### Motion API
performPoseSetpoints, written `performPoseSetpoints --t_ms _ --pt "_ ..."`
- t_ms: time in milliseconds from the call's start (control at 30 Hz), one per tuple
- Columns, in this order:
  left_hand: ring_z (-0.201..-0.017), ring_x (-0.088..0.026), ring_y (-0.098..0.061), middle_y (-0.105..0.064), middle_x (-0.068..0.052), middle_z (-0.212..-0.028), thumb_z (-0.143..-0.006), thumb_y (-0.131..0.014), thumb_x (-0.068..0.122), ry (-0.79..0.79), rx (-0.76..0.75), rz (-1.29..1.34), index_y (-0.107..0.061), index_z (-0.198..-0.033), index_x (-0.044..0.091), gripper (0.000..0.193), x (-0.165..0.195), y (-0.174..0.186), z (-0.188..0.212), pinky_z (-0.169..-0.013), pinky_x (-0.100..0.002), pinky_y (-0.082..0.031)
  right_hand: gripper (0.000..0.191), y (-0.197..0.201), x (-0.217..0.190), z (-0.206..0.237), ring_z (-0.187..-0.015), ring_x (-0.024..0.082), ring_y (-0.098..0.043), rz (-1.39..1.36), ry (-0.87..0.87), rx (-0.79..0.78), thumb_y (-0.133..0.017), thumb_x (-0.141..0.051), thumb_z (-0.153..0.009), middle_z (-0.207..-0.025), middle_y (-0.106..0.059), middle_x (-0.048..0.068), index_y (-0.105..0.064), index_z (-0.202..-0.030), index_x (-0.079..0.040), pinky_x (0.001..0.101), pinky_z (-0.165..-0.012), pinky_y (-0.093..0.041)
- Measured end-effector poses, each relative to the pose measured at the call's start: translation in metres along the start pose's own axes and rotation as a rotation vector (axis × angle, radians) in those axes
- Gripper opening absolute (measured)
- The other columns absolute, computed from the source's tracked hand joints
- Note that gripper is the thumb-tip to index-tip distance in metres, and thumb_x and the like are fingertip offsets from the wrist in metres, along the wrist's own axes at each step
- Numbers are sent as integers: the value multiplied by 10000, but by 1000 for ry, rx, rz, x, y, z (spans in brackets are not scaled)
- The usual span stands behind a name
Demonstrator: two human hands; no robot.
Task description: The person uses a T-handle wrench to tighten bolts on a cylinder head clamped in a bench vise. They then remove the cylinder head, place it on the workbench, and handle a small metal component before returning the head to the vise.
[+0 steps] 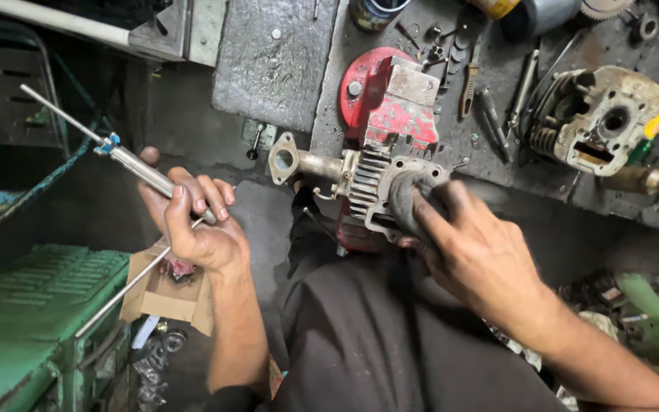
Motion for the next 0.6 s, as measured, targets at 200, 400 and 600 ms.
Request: performPoseSetpoints --t_ms 200,400,600 --pt "-472 -92 -362 -373 9 -684 -991 -548 160 -94 84 19 -361 -1532 -10 597 6 -6 39 -563 -281 -403 299 13 88 26 -939 303 -734 -429 461 -396 -755 -347 -842 -1109 -708 96 -738 -1049 -131 429 -723 -575" --pt "-531 -102 -379 -393 0 -753 -976 -530 154 -141 211 28 -362 -1521 -4 592 0 -15 89 -602 -304 -412 411 5 50 -4 -899 368 -681 8 255 -180 -691 -327 -791 -1089 -639 175 -690 -1107 -63 483 -701 -555" --pt "-529 -106 -388 -418 -7 -741 -957 -534 152 -246 251 -10 -378 -1487 -3 573 -10 -27 136 -572 -298 -406 314 11 57 -18 -801 372 -710 -596 488 -519 -609 -322 -968 -919 -742 150 -688 -1052 -30 480 -739 -571"
Point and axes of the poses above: each hand's wrist, its own z-axis away from the middle knuckle, its own y-axis out of the back of the hand, x = y × z, the point moved 2 cm from there along -z, towards the middle knuckle
